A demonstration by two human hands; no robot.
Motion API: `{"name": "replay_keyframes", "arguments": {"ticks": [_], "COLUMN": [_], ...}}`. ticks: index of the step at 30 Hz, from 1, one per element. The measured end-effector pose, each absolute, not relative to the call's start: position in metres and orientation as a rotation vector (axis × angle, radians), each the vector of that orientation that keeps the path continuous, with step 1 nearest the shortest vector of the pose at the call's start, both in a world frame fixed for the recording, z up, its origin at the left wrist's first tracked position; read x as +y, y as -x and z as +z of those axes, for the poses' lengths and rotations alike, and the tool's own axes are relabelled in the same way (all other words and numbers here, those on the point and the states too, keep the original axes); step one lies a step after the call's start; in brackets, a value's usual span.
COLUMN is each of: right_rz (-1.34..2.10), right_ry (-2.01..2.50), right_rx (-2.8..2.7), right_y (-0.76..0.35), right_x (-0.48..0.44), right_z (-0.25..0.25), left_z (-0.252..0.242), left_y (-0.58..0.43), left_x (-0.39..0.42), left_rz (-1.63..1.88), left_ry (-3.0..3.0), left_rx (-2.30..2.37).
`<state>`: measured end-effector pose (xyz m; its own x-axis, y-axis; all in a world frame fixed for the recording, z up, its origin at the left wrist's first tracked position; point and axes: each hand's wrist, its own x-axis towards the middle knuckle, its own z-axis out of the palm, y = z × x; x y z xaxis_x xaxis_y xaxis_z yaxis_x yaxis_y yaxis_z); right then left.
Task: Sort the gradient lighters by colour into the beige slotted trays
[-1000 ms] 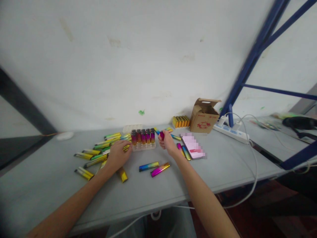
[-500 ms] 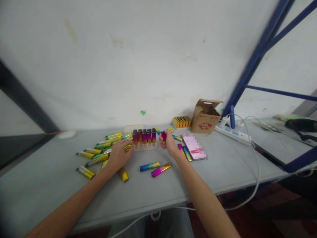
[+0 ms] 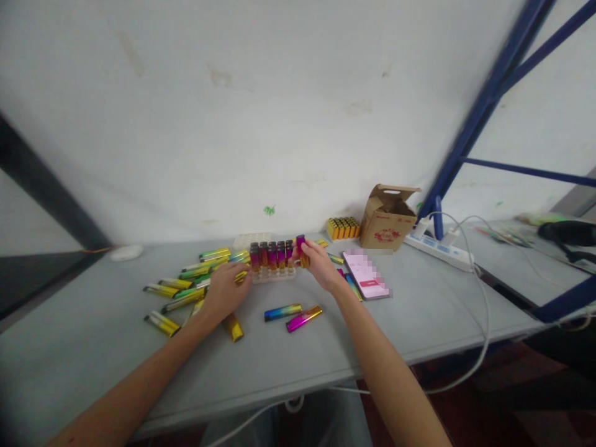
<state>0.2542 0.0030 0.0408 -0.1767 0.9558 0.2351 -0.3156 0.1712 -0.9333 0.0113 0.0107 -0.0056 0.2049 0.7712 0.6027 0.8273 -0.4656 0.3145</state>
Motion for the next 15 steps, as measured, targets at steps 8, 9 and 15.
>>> {"name": "replay_keyframes", "arguments": {"ticks": [8,9,15], "right_rz": [0.625,0.577,0.267], "right_ry": [0.874,0.888,0.921], "right_rx": [-1.592,-1.604,-1.808], "right_y": [-0.245,-0.241,-0.216], "right_x": [0.004,0.004,0.011], "right_z": [0.044,0.042,0.033], "left_z": [0.000,0.001,0.002], "left_y": [-0.017,-0.018,-0.018], "left_x": [0.008,0.008,0.006], "left_rz": [-1.115,-1.109,-1.029], "left_ry": [2.378,2.380,2.400], "left_rx": [-1.625,-1.633,-1.654]}}
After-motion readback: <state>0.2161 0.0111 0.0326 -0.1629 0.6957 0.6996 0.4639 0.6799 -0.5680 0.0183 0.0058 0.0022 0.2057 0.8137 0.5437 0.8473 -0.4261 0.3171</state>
